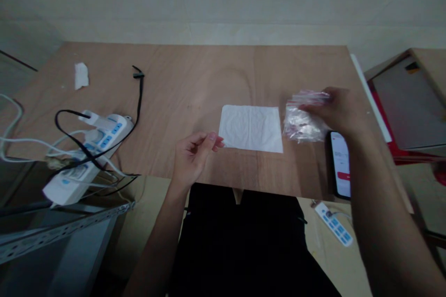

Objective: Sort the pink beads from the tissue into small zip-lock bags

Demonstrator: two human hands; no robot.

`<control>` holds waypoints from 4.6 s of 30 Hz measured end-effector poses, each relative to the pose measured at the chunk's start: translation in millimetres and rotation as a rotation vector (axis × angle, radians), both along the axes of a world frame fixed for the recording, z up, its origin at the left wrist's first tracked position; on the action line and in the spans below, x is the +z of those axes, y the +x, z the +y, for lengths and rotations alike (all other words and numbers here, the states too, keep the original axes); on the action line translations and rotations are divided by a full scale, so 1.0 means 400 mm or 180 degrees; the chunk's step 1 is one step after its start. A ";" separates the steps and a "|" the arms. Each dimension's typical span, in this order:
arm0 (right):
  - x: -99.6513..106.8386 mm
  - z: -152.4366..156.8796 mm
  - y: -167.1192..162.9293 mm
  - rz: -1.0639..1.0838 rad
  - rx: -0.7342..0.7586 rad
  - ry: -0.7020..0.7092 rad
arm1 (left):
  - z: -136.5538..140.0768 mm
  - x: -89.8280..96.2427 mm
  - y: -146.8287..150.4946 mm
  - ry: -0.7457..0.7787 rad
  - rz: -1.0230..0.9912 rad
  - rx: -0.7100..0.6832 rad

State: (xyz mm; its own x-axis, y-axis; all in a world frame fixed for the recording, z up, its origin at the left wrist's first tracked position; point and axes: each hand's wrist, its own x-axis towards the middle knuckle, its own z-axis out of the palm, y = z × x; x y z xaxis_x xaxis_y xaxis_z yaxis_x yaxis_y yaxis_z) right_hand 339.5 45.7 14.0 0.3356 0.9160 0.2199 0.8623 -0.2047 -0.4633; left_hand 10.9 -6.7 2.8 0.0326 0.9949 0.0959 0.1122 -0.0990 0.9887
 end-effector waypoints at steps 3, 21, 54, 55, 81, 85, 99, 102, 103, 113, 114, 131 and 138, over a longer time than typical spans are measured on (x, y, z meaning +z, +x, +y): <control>0.089 -0.035 -0.049 0.0007 -0.0050 0.0299 | 0.000 -0.017 -0.002 -0.0070 -0.0132 0.0056; -0.078 0.085 -0.621 0.1353 0.1512 0.0166 | 0.060 -0.121 -0.212 0.0054 0.0640 0.2015; -0.007 -0.124 -0.415 0.3205 0.1309 0.0352 | 0.036 -0.004 -0.031 0.0573 0.0100 0.1313; -0.004 -0.137 -0.416 0.2895 0.1267 0.0503 | 0.027 0.003 -0.013 0.0626 0.0154 0.1315; 0.004 -0.202 -0.430 0.2496 0.1559 0.0091 | -0.013 0.026 0.031 -0.0332 -0.0003 -0.0281; -0.001 -0.197 -0.426 0.1809 0.1673 0.0228 | -0.023 0.031 0.034 -0.0026 0.0869 -0.0377; -0.016 -0.199 -0.381 0.0517 0.1715 0.0497 | -0.035 0.081 0.061 0.0029 0.1855 -0.0166; 0.001 -0.199 -0.375 0.0568 0.2031 0.0150 | -0.035 0.090 0.065 0.0070 0.1777 -0.0234; 0.005 -0.200 -0.374 0.0643 0.2091 0.0026 | -0.035 0.092 0.067 0.0058 0.1762 -0.0312; 0.009 -0.214 -0.331 0.1054 0.2004 0.0276 | -0.026 0.099 0.060 -0.0045 0.1766 -0.0600; 0.006 -0.215 -0.328 0.1098 0.2030 0.0337 | -0.024 0.098 0.060 -0.0054 0.1701 -0.0602; -0.053 -0.159 -0.326 0.2841 0.2422 0.0350 | -0.003 0.023 0.078 -0.0855 -0.0647 -0.0210; 0.094 -0.070 -0.323 -0.0524 0.3447 -0.0217 | 0.016 -0.014 0.134 -0.2500 -0.2288 -0.0120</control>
